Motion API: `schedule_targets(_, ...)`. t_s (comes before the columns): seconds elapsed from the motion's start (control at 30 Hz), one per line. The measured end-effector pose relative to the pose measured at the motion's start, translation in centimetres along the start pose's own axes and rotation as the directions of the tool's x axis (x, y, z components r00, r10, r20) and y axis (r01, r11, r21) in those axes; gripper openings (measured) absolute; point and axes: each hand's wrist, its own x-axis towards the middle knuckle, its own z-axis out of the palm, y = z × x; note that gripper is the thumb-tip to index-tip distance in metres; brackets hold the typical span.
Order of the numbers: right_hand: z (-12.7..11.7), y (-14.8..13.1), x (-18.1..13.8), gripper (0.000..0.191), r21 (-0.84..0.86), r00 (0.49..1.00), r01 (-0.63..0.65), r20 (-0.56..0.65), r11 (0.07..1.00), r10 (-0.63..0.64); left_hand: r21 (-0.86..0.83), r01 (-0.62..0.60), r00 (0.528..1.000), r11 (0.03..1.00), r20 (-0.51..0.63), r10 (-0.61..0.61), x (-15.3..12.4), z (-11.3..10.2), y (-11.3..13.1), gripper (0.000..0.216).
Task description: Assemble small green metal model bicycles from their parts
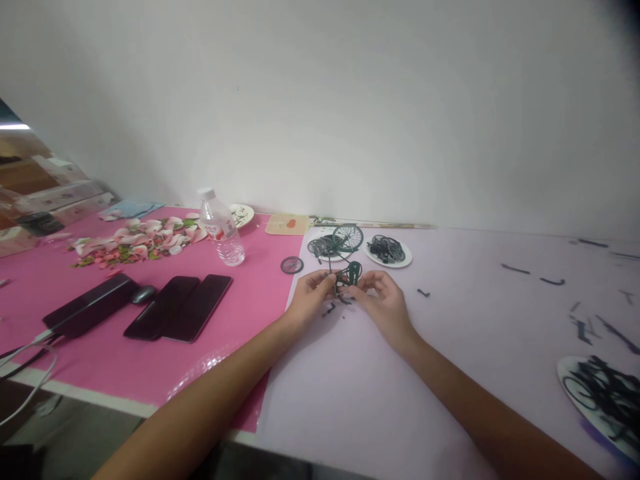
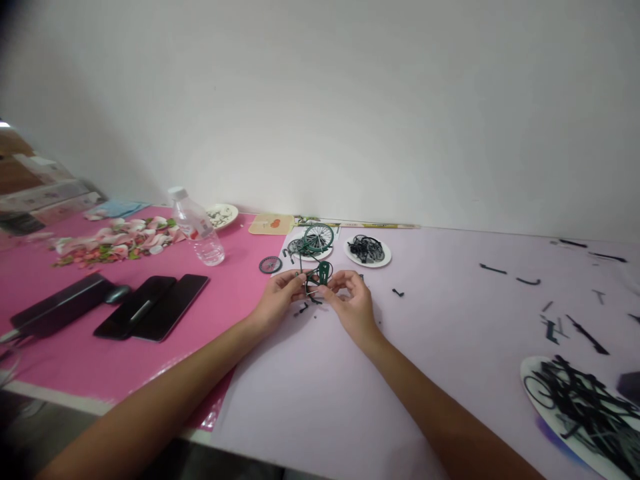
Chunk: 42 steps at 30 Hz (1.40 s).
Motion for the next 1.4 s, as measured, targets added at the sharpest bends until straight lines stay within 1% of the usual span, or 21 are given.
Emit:
schedule_targets(0.2, 0.0, -0.52, -0.15, 0.041, -0.019, 1.0, 0.003, 0.01, 1.0, -0.003, -0.028, -0.003, 1.0, 1.0, 0.025, 0.003, 0.18, -0.15, -0.33, 0.046)
schedule_targets(0.33, -0.01, -0.35, -0.14, 0.041, -0.043, 1.0, 0.002, 0.019, 0.999, -0.001, -0.01, -0.006, 0.999, 1.0, 0.046, 0.007, -0.04, -0.11, -0.21, 0.045)
schedule_targets(0.43, 0.0, -0.21, -0.13, 0.04, -0.05, 1.0, -0.007, 0.023, 0.999, 0.008, -0.026, 0.006, 0.998, 1.0, 0.064, -0.004, -0.15, -0.09, -0.13, 0.044)
schedule_targets(0.7, 0.12, -0.77, -0.33, 0.041, -0.052, 1.0, -0.018, 0.013, 0.998, 0.019, -0.068, 0.027, 0.998, 0.997, 0.064, -0.023, 0.08, -0.15, -0.15, 0.037)
schedule_targets(0.87, 0.04, -0.59, -0.19, 0.044, -0.063, 1.0, -0.011, 0.01, 0.998, 0.012, -0.087, 0.038, 0.998, 0.996, 0.058, -0.033, 0.11, -0.14, -0.03, 0.033)
schedule_targets(1.03, -0.04, -0.38, -0.08, 0.039, -0.068, 1.0, 0.006, 0.021, 0.998, -0.005, -0.04, 0.02, 0.998, 0.999, 0.059, -0.018, -0.03, -0.24, -0.04, 0.034)
schedule_targets(1.13, -0.02, -0.51, -0.13, 0.038, -0.062, 1.0, 0.005, 0.021, 0.998, -0.004, -0.04, 0.018, 0.997, 0.999, 0.074, -0.015, -0.09, -0.23, 0.02, 0.037)
schedule_targets(1.23, 0.02, -0.72, -0.19, 0.038, -0.056, 1.0, 0.002, 0.015, 0.998, -0.001, -0.05, 0.026, 0.996, 0.998, 0.086, -0.022, -0.11, -0.17, 0.22, 0.041)
schedule_targets(1.4, 0.01, -0.73, -0.2, 0.041, -0.049, 1.0, -0.017, 0.014, 0.999, 0.017, -0.019, 0.022, 0.991, 1.0, 0.133, -0.02, -0.11, -0.28, 0.4, 0.045)
